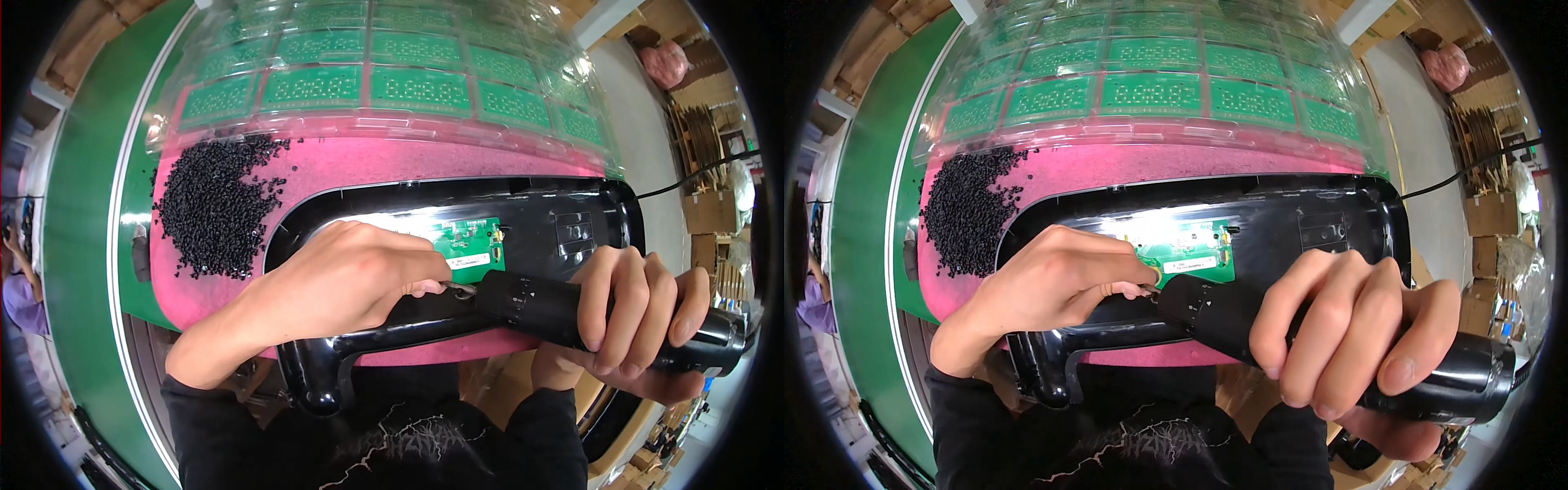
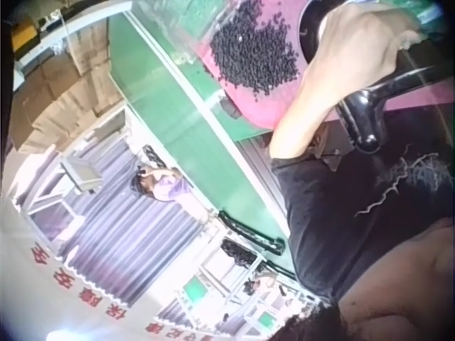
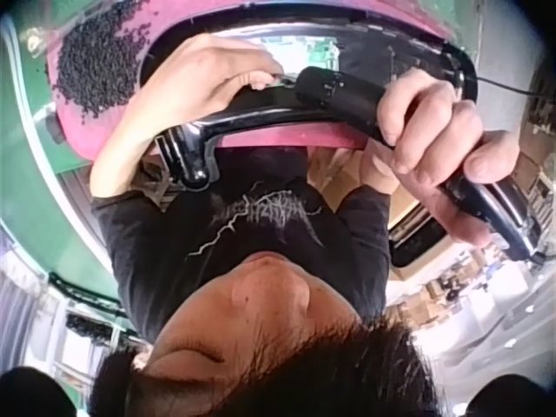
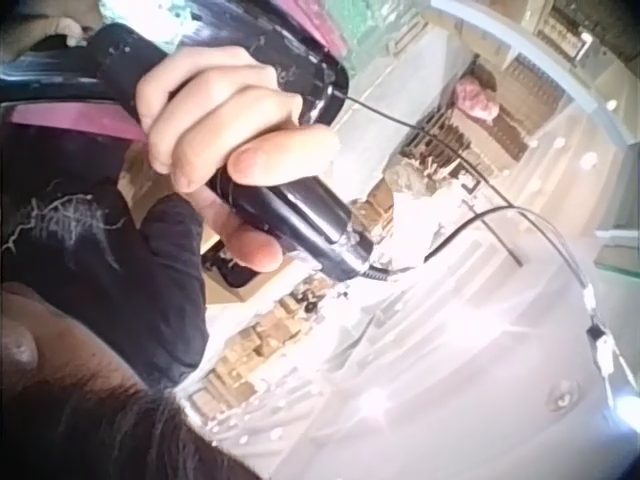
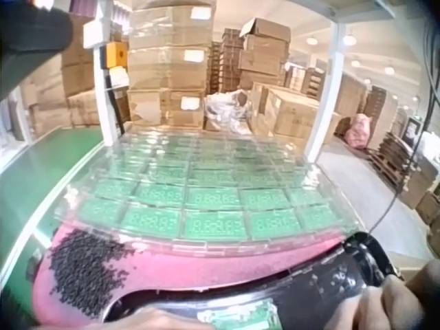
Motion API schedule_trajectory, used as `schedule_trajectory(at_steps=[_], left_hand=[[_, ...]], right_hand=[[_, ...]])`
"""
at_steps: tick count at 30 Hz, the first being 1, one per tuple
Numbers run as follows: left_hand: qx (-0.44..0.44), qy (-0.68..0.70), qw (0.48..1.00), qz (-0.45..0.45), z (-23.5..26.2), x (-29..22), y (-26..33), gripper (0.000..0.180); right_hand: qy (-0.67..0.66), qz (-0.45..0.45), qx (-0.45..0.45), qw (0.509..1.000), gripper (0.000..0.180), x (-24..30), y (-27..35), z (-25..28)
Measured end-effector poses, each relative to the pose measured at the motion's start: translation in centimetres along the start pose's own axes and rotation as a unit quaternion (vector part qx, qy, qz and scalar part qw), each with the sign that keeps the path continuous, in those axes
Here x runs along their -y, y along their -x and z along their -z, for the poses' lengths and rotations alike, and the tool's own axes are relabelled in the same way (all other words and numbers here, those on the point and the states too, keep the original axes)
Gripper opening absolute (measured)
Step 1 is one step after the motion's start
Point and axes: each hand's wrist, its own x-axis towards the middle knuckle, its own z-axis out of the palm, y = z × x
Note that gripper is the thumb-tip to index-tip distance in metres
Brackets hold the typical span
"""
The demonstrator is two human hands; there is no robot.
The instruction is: Install a PCB into a plastic electronic housing and secure it using a powered tool.
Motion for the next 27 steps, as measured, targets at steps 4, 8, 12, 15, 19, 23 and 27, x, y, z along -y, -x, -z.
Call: schedule_trajectory(at_steps=[4,8,12,15,19,23,27], left_hand=[[0.007,0.008,1.000,0.008,0.11,-0.28,0.08,0.014],[0.008,0.001,0.999,0.039,0.11,-0.21,0.32,0.013],[-0.023,0.027,0.999,0.025,-0.03,0.01,0.08,0.012],[-0.032,0.048,0.998,0.032,0.10,-0.18,0.21,0.011],[-0.002,0.055,0.998,0.017,0.11,-0.07,0.04,0.012],[0.000,0.062,0.998,0.019,0.04,0.00,0.07,0.014],[-0.016,-0.082,0.994,0.077,0.08,-0.12,0.38,0.012]], right_hand=[[0.000,-0.003,0.013,1.000,0.033,-0.31,0.14,-0.30],[0.004,0.006,0.050,0.999,0.034,-0.66,0.11,-0.21],[0.018,0.022,0.005,1.000,0.037,-0.06,0.26,-0.30],[0.012,0.015,0.009,1.000,0.038,-0.33,0.31,-0.01],[0.006,0.030,0.023,0.999,0.037,-0.61,0.30,-0.34],[0.019,0.016,0.028,0.999,0.037,-0.46,0.22,-0.16],[0.096,-0.004,0.032,0.995,0.038,-0.77,0.28,-0.01]])
